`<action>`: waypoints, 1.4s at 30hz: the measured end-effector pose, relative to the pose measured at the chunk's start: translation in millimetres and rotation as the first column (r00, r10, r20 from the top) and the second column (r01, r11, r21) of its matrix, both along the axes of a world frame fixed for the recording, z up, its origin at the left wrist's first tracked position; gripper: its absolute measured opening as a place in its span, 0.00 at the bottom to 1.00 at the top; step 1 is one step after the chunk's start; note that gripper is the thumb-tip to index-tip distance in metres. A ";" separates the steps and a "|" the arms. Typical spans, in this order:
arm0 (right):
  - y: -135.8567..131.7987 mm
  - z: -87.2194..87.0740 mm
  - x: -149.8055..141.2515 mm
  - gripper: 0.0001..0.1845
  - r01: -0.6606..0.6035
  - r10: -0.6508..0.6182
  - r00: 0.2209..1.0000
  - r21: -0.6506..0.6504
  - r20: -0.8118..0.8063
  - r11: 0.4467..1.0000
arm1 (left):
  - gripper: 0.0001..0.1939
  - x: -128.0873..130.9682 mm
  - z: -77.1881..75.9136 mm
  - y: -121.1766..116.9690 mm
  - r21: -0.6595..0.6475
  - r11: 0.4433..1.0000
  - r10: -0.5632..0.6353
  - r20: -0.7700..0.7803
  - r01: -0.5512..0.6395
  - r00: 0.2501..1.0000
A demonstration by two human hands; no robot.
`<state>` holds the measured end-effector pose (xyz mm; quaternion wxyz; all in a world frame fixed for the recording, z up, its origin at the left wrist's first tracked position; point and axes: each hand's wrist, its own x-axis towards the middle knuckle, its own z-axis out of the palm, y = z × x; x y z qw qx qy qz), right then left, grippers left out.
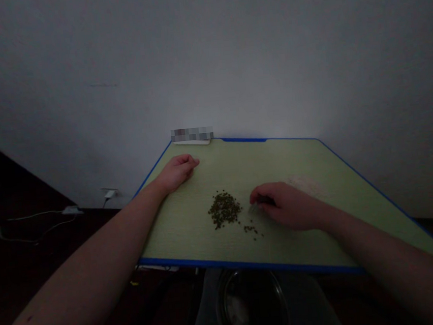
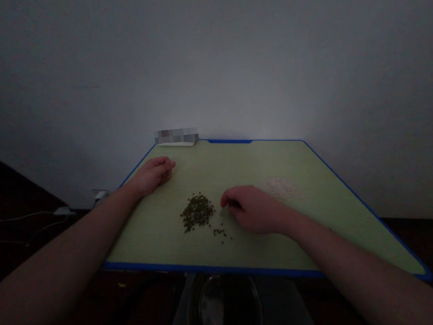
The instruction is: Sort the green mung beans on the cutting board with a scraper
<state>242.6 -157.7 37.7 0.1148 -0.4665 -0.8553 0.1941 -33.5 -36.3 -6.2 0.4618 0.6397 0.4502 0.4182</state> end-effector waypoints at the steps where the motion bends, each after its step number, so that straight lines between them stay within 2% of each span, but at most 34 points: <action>1: 1.2 -0.1 0.7 0.12 -0.002 0.002 1.000 0.002 0.010 1.000 | 0.15 0.1 0.1 0.1 0.006 1.000 0.004 -0.008 -0.004 1.000; 6: 0.1 0.8 -6.1 0.12 -0.095 0.097 0.995 -0.068 0.031 0.993 | 0.16 0.3 0.7 -0.3 0.023 1.000 0.003 -0.040 -0.002 0.999; 16: -4.5 6.2 -22.1 0.14 -0.246 0.250 0.968 -0.099 0.032 0.964 | 0.15 -0.3 0.2 0.3 -0.019 1.000 -0.003 0.009 0.003 1.000; 23: -23.9 4.4 -22.7 0.12 -0.215 0.218 0.976 -0.111 0.015 0.970 | 0.15 -0.4 -0.1 1.0 -0.018 1.000 -0.019 0.032 0.019 0.999; 30: -48.0 3.4 -22.8 0.11 -0.087 0.088 0.996 -0.157 0.000 0.984 | 0.15 0.1 0.5 0.5 -0.011 1.000 -0.009 0.023 0.009 1.000; 34: -57.1 4.3 -19.6 0.11 -0.092 0.093 0.996 -0.188 -0.008 0.978 | 0.15 0.9 0.4 0.4 -0.001 1.000 0.010 0.012 -0.010 1.000; 37: -56.3 7.9 -17.5 0.10 -0.119 0.116 0.993 -0.184 -0.025 0.976 | 0.15 1.0 0.3 0.4 -0.002 1.000 -0.002 0.020 0.002 1.000; 42: -41.3 11.7 -29.1 0.13 -0.100 0.098 0.994 -0.068 -0.045 0.993 | 0.15 0.2 -0.3 1.3 -0.011 1.000 -0.010 0.022 0.011 1.000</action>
